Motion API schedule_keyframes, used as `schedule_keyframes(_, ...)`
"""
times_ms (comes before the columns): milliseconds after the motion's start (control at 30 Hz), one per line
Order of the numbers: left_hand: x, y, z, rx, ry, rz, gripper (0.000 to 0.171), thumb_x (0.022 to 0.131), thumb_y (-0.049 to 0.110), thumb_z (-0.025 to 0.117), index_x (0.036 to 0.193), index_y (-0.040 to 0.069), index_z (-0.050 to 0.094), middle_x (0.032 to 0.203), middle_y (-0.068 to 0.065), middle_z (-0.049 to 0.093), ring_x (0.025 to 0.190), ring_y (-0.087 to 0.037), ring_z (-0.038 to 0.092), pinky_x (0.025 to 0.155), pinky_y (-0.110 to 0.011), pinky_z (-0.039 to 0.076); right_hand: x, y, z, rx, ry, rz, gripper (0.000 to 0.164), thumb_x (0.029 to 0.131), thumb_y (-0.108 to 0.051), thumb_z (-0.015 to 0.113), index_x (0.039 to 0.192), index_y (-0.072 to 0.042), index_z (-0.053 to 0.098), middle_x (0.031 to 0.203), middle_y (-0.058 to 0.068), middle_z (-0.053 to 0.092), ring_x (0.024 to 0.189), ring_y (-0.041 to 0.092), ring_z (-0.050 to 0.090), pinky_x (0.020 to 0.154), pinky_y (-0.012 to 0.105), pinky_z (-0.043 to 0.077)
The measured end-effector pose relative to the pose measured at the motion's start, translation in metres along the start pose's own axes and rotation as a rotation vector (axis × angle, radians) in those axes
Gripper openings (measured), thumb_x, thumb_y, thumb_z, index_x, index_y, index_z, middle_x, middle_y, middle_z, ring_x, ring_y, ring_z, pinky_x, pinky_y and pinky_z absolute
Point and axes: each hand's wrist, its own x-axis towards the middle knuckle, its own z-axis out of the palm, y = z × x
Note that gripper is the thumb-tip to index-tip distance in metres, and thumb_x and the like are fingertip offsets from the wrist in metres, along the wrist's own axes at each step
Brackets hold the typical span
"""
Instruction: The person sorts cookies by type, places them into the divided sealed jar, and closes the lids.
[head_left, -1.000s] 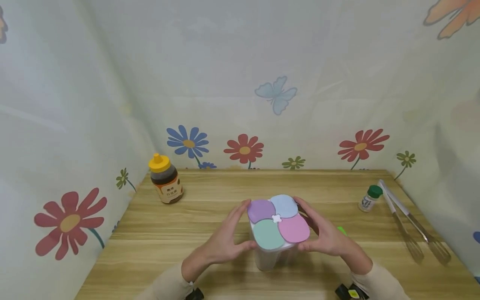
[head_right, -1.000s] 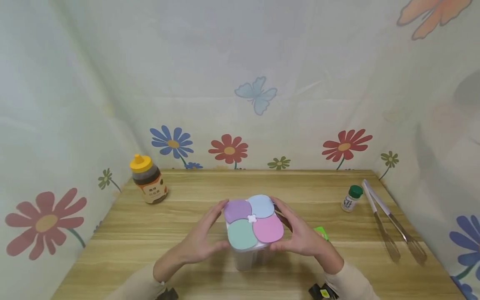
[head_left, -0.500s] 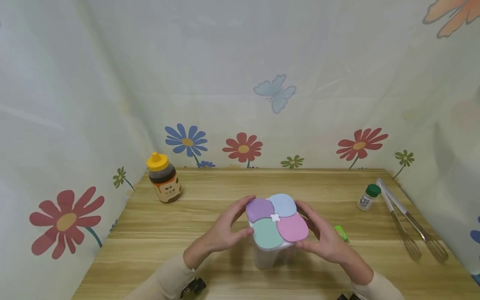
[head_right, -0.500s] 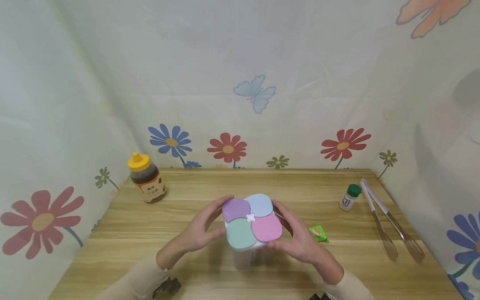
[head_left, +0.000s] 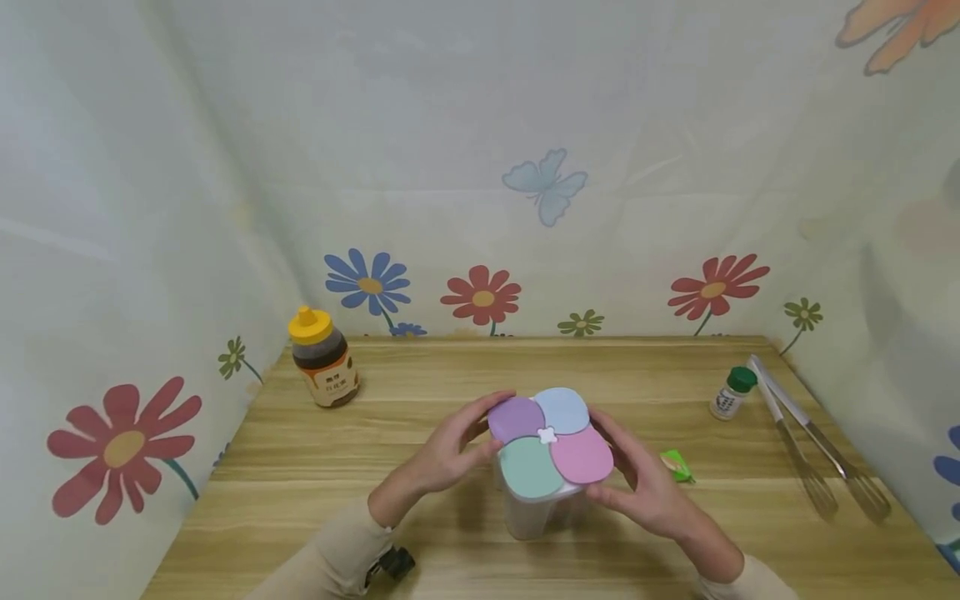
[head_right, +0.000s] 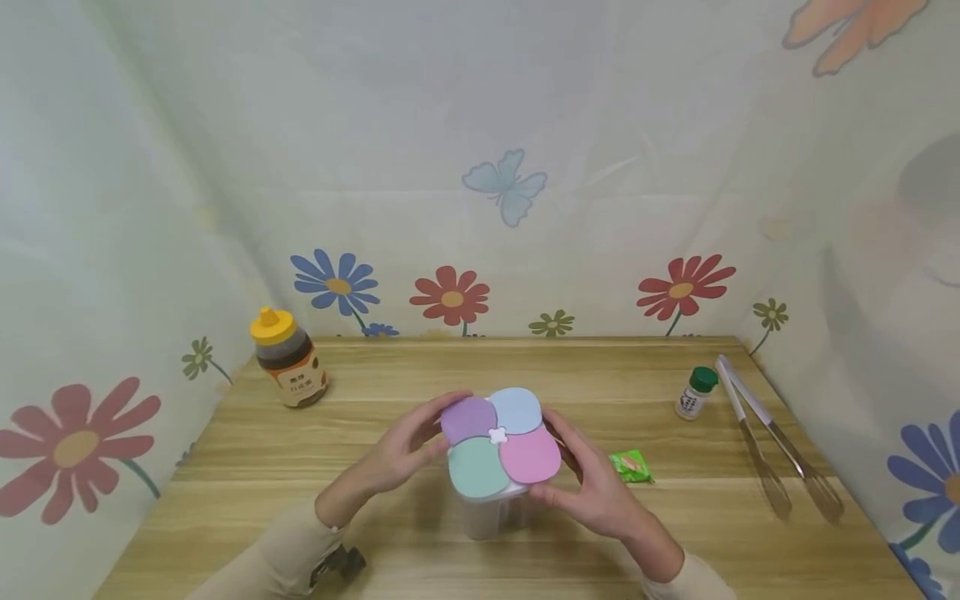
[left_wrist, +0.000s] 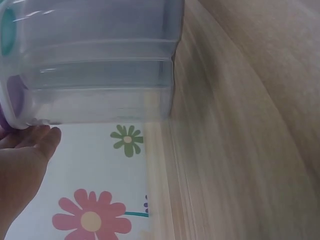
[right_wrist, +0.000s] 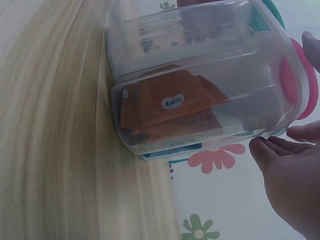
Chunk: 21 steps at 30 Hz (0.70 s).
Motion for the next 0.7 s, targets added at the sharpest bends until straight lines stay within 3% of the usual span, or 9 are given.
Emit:
schedule_keyframes(433,0.0061,-0.0069,0.0025,-0.064,-0.012,-0.027,0.055,0.099,0.020,0.054,0.150,0.011,0.035,0.149,-0.003,0.044,0.132,-0.019,0.049,0.106,-0.029,0.041,-0.0025,0.0029,0.0026,-0.046,0.070,0.028,0.080,0.083,-0.003,0.074,0.150,-0.006,0.032,0.154,0.019,0.034,0.137,-0.001,0.037,0.104,0.018,0.036)
schedule_keyframes(700,0.0078,-0.0089,0.0006,-0.079,-0.041,-0.003,0.054,0.100,0.013,0.052,0.150,0.004,0.032,0.149,-0.010,0.044,0.131,-0.024,0.049,0.105,-0.029,0.042,-0.0035,0.0039,0.0040,-0.061,0.101,0.013,0.078,0.080,-0.002,0.076,0.148,-0.004,0.037,0.151,0.023,0.038,0.134,-0.003,0.039,0.101,0.017,0.040)
